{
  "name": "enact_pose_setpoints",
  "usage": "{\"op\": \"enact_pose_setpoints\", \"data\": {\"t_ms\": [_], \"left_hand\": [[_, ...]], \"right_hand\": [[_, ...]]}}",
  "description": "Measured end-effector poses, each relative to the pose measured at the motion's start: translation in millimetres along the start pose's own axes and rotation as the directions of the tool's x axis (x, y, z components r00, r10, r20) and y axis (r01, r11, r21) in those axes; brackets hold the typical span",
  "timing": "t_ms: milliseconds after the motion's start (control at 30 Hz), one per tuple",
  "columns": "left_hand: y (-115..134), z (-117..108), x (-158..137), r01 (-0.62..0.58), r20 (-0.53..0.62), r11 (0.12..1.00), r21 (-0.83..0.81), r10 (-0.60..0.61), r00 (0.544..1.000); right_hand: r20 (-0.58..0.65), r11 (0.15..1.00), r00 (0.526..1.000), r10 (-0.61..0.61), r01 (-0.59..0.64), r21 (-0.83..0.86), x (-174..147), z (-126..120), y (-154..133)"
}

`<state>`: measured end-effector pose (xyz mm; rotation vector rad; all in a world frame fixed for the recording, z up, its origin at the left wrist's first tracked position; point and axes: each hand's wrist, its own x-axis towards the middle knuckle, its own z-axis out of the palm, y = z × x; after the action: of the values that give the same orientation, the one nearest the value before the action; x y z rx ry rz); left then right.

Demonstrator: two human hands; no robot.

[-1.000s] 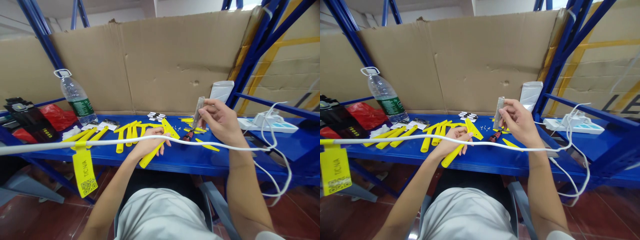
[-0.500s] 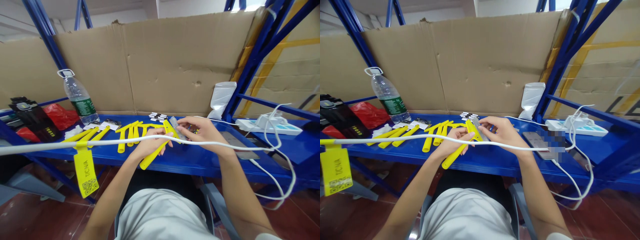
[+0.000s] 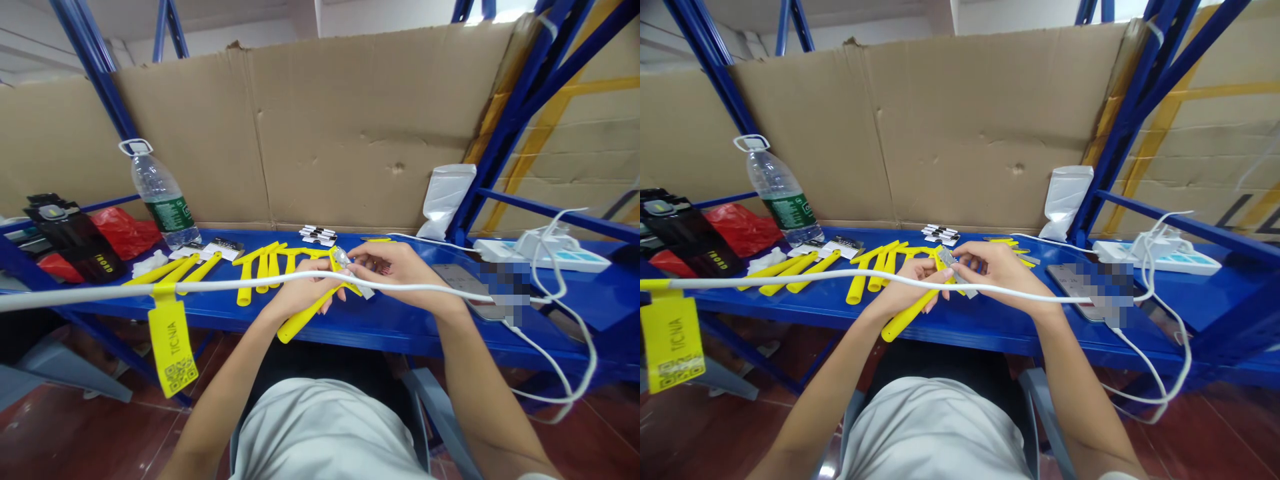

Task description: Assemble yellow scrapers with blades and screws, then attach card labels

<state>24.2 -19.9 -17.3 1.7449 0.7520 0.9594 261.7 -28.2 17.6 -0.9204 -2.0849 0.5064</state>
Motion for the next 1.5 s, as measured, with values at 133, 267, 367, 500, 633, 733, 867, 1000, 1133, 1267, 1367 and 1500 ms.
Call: {"op": "enact_pose_setpoints", "data": {"t_ms": [133,267,367,500,633,733,867,1000,1133,1267,1367,1500], "left_hand": [[-0.2,-0.8,-0.9,0.002,0.003,1.0,0.023,-0.002,1.0],[-4.1,-2.7,-0.9,-0.004,0.004,0.998,0.068,0.003,1.0],[-5.9,-3.3,-0.7,-0.005,0.004,0.997,0.073,0.005,1.0],[-5.3,-2.7,-0.2,0.0,-0.012,0.997,0.072,0.0,1.0],[-4.5,-1.3,1.2,0.002,-0.036,0.998,0.057,0.0,0.999],[-4.1,-0.2,2.7,-0.024,-0.072,1.0,0.01,0.025,0.997],[-0.5,1.5,4.0,-0.032,-0.134,0.998,-0.056,0.024,0.991],[3.1,2.6,4.1,-0.024,-0.151,0.998,-0.064,0.014,0.988],[-0.7,1.7,4.2,-0.02,-0.13,0.999,-0.025,0.017,0.991],[-5.1,0.1,4.4,-0.029,-0.108,1.0,0.006,0.029,0.994],[-4.8,-0.5,4.3,-0.033,-0.083,0.999,0.025,0.035,0.996],[-3.2,-0.3,3.9,-0.024,-0.062,0.999,0.034,0.026,0.998]], "right_hand": [[0.024,0.999,1.0,-0.007,0.008,-0.043,0.7,-1.2,1.0],[0.027,0.996,0.999,-0.02,0.022,-0.081,0.6,-2.2,0.4],[0.034,0.996,0.999,-0.018,0.021,-0.086,-0.1,-2.5,-0.4],[0.029,0.994,0.999,-0.026,0.029,-0.102,-0.5,-3.0,-0.9],[0.024,0.993,0.999,-0.034,0.037,-0.114,-0.6,-3.1,-1.3],[0.027,0.994,0.999,-0.017,0.02,-0.105,-0.9,-2.9,-2.3],[0.045,0.996,0.999,-0.012,0.015,-0.089,-1.3,-3.5,-4.9],[0.047,0.997,0.999,-0.007,0.011,-0.079,-1.2,-4.3,-6.2],[0.054,0.997,0.999,0.004,0.0,-0.074,-0.9,-4.0,-4.8],[0.063,0.999,0.998,0.012,-0.009,-0.047,-0.9,-3.3,-2.0],[0.069,1.0,0.998,0.004,-0.003,-0.017,-1.1,-3.0,0.8],[0.076,1.0,0.997,0.004,-0.002,-0.019,-0.9,-2.1,2.9]]}}
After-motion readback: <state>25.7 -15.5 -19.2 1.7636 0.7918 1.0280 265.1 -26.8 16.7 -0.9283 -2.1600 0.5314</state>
